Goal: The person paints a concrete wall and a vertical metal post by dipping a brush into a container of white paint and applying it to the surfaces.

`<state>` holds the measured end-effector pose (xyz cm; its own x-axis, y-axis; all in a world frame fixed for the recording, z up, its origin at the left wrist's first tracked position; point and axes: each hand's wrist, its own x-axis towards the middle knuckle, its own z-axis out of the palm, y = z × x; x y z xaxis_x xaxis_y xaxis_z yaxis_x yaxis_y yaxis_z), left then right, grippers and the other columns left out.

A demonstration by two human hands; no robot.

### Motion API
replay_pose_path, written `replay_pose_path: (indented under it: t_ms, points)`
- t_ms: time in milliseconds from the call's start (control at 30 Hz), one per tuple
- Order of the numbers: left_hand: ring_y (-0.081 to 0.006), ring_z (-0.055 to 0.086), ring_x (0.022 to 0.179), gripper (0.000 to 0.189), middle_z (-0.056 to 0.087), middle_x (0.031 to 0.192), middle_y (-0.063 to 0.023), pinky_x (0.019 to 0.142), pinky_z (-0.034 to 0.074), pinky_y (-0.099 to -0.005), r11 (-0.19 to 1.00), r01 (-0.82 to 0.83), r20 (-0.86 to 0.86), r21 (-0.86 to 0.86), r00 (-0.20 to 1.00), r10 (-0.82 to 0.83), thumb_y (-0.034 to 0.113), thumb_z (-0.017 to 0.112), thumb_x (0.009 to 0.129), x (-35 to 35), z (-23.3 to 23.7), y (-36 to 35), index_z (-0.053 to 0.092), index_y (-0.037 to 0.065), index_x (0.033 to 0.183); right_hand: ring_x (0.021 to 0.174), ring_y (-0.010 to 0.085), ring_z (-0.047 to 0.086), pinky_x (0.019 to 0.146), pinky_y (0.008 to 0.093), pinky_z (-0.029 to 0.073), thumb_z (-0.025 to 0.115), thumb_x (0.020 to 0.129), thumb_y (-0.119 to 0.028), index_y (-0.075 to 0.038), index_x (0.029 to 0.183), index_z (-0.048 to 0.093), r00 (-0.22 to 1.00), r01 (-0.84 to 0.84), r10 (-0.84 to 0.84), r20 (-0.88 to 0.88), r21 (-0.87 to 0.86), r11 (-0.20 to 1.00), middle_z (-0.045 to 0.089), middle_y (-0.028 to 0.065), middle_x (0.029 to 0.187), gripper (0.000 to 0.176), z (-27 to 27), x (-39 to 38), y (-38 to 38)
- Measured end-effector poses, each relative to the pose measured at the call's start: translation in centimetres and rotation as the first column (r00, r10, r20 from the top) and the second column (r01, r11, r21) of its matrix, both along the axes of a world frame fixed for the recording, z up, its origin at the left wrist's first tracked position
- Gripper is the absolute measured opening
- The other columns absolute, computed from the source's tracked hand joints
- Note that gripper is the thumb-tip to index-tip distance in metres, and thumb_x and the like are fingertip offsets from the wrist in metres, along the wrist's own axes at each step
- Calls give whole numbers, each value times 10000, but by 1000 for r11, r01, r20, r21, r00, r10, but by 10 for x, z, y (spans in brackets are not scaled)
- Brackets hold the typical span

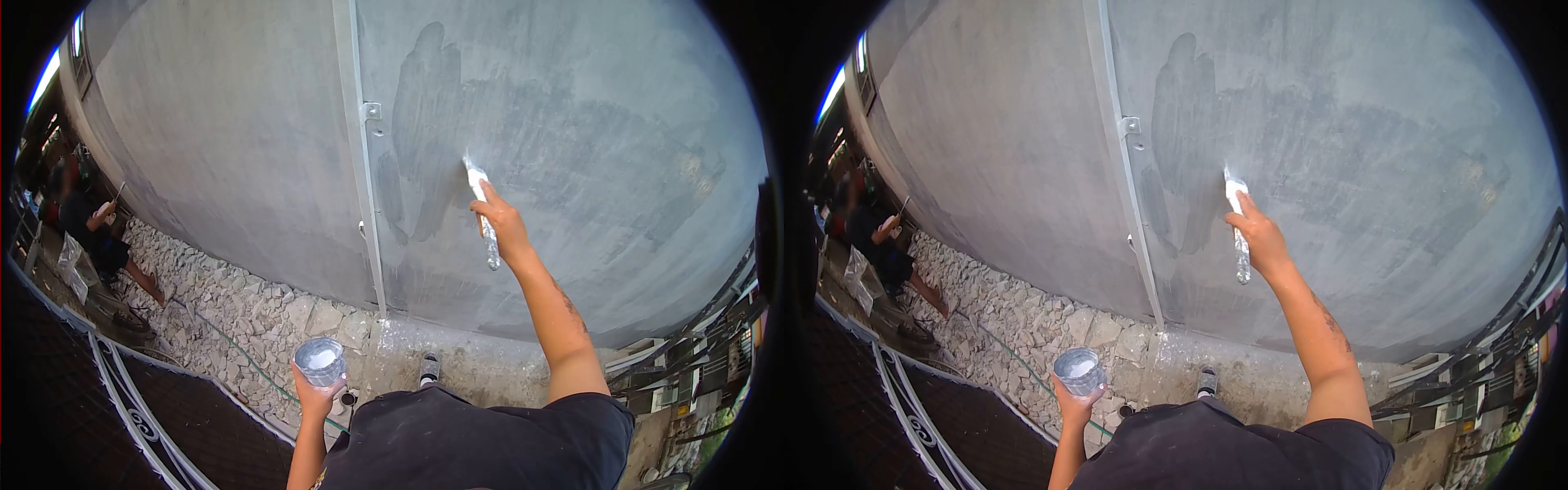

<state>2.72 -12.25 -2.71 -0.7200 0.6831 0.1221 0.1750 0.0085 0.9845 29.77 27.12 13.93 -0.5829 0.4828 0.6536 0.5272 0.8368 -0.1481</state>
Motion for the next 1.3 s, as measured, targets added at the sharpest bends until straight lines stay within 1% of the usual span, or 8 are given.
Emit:
replay_pose_path:
  t_ms: [133, 267, 400, 633, 867, 1167, 1233, 1300]
  points:
    - [-238, 614, 1142, 934, 590, 1258, -128, 994, 501, -372, 995, -31, 79, 99, 997, 23, 88, 959, 624, 8, -2, 5, 403, 29, 1373, 1192, 408, 660, 861, 375, 589, 746, 780, 60, -95, 948, 709, 991, 51, -24, -133, 201, 978, 568, 255, 1444, 231, -1, 5, -29]
    - [-238, 616, 1139, 944, 584, 1258, -120, 993, 505, -377, 995, -32, 70, 94, 997, 25, 71, 952, 619, 19, -14, -9, 397, 25, 1381, 1098, 352, 718, 884, 374, 584, 693, 853, -2, -95, 980, 730, 986, -120, 59, -158, -416, 901, 663, 216, 1342, 161, -89, 25, -65]
    - [-238, 610, 1154, 950, 578, 1265, -123, 992, 507, -380, 997, -40, 96, 61, 995, 34, 69, 950, 624, 9, -23, -11, 391, 23, 1389, 1016, 198, 724, 838, 319, 574, 716, 861, -47, -39, 937, 770, 930, -133, -187, -316, -764, 632, 758, 160, 1092, 93, -179, 44, -115]
    - [-263, 593, 1183, 984, 564, 1287, -143, 1034, 473, -393, 977, -197, -19, 76, 980, 199, 105, 962, 625, -23, -36, -4, 377, 22, 1412, 987, 214, 719, 804, 317, 644, 660, 950, -40, 17, 1043, 722, 782, -346, -442, -441, -895, 280, 725, 120, 1060, 126, -182, 67, -120]
    - [-265, 593, 1178, 1016, 564, 1294, -145, 1032, 471, -396, 985, -144, -74, 92, 986, 151, 106, 958, 608, -30, -22, 27, 366, 8, 1428, 969, 239, 730, 805, 341, 654, 651, 985, -86, 82, 1123, 688, 716, -438, -498, -489, -870, 225, 717, 162, 1085, 221, -169, 70, -111]
    - [-257, 590, 1164, 954, 574, 1266, -134, 1030, 467, -381, 996, -48, -170, 70, 984, 59, 132, 956, 626, -40, 19, 54, 398, 22, 1391, 997, 215, 727, 842, 333, 637, 671, 984, -102, 19, 1109, 727, 712, -432, -426, -557, -827, 360, 731, 138, 1146, 182, -126, 85, -82]
    - [-258, 584, 1174, 963, 569, 1275, -135, 1031, 465, -382, 995, -32, -164, 98, 985, 48, 134, 956, 627, -43, 22, 60, 391, 26, 1400, 979, 234, 745, 842, 360, 614, 692, 958, -92, -48, 1145, 739, 967, -109, -71, -243, -654, 749, 723, 158, 1245, 198, -108, 84, -71]
    - [-258, 578, 1184, 973, 564, 1283, -137, 1033, 462, -382, 994, -3, -163, 114, 986, 22, 136, 955, 628, -46, 18, 61, 384, 30, 1409, 961, 295, 753, 854, 389, 592, 721, 892, -57, -134, 1115, 750, 977, -154, 44, -208, -549, 821, 680, 179, 1335, 238, -100, 79, -54]
